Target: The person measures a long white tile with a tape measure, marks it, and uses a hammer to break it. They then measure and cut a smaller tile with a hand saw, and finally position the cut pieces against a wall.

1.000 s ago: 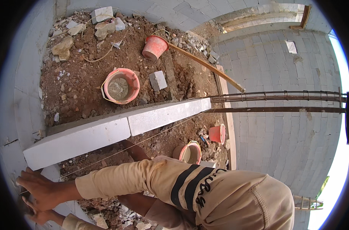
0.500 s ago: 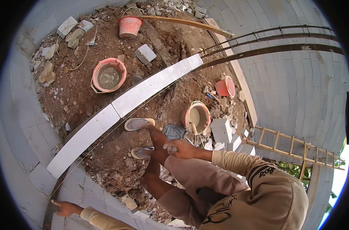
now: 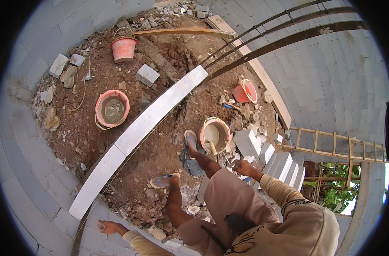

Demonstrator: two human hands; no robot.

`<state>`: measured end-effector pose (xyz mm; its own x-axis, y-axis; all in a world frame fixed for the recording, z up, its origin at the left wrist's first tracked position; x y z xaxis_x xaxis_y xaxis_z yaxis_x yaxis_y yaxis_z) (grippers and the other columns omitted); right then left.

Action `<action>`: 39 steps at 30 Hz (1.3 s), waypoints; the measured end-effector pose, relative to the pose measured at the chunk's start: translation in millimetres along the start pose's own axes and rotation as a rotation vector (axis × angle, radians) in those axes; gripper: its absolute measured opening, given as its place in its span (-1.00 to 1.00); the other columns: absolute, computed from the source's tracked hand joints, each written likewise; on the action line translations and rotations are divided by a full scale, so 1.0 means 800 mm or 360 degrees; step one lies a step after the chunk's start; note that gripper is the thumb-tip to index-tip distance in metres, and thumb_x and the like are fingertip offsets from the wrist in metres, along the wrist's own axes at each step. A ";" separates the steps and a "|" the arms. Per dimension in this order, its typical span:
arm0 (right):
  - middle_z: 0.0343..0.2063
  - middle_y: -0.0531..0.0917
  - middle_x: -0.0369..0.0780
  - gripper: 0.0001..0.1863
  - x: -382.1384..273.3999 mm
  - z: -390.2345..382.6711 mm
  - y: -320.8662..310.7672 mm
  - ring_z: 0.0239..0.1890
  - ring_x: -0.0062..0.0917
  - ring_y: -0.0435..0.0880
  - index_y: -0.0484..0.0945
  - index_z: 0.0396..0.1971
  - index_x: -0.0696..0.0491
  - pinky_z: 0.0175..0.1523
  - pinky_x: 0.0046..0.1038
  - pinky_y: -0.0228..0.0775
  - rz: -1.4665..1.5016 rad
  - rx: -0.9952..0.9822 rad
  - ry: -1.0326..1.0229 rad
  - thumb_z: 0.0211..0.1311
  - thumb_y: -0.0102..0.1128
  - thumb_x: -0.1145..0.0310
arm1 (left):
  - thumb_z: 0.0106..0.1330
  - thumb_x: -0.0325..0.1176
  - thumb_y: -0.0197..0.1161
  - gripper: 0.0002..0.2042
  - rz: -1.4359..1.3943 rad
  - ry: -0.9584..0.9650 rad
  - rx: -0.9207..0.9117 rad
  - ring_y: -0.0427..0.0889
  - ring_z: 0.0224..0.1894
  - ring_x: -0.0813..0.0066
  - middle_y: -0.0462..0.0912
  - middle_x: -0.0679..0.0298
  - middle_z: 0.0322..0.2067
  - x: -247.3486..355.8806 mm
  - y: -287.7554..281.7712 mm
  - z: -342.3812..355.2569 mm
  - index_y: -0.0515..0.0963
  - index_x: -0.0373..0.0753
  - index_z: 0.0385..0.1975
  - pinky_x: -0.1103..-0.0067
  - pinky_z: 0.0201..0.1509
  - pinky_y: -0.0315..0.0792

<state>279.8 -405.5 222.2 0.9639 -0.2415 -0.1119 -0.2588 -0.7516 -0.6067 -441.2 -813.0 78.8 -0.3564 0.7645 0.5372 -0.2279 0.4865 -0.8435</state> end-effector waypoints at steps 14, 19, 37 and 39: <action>-0.23 0.67 -0.29 -0.70 0.059 0.373 -0.384 -0.20 -0.58 0.62 0.63 0.04 0.03 -0.05 -0.43 0.49 0.1572 0.0528 -0.0161 0.52 0.06 0.19 | 0.43 -0.31 0.28 -0.76 -0.0613 0.0892 -0.2551 0.72 -0.06 0.36 0.75 0.14 -0.11 0.483 0.227 -0.827 0.64 -0.30 -0.03 0.44 0.06 0.57; -0.10 0.69 -0.26 -0.67 -0.020 0.520 -0.486 -0.06 -0.51 0.64 0.53 0.18 0.03 0.08 -0.41 0.50 0.1839 0.0316 -0.0368 0.54 -0.02 0.31 | 0.39 -0.32 0.28 -0.75 -0.0422 0.1047 -0.2652 0.73 -0.04 0.37 0.78 0.15 -0.11 0.572 0.322 -0.974 0.67 -0.24 -0.02 0.46 0.09 0.55; -0.09 0.75 -0.17 -0.67 -0.192 0.619 -0.526 -0.04 -0.51 0.74 0.66 -0.03 0.10 0.07 -0.49 0.60 0.0854 -0.0239 -0.1633 0.31 0.36 0.24 | 0.37 -0.25 0.26 -0.71 -0.0188 0.1826 -0.2614 0.77 -0.11 0.27 0.80 0.14 -0.23 0.703 0.456 -1.165 0.72 0.01 0.05 0.39 0.05 0.58; -0.12 0.76 -0.21 -0.81 -0.189 0.625 -0.530 -0.11 -0.55 0.76 0.71 -0.10 0.05 -0.01 -0.55 0.61 0.1136 -0.0125 -0.1517 0.34 0.32 0.35 | 0.39 -0.25 0.25 -0.71 -0.0215 0.1945 -0.2621 0.75 -0.15 0.45 0.79 0.22 -0.26 0.709 0.463 -1.167 0.71 -0.03 0.07 0.43 0.05 0.52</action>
<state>275.0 256.5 103.2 0.2504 -0.0921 -0.9638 -0.7260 -0.6764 -0.1240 118.4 196.1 70.5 0.4099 0.1852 0.8931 0.9106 -0.1396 -0.3890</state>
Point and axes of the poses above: each hand's wrist, its own z-axis towards the middle knuckle, its own y-axis out of the palm, x = y × z, the point moved 9 cm from there along z, towards the middle knuckle
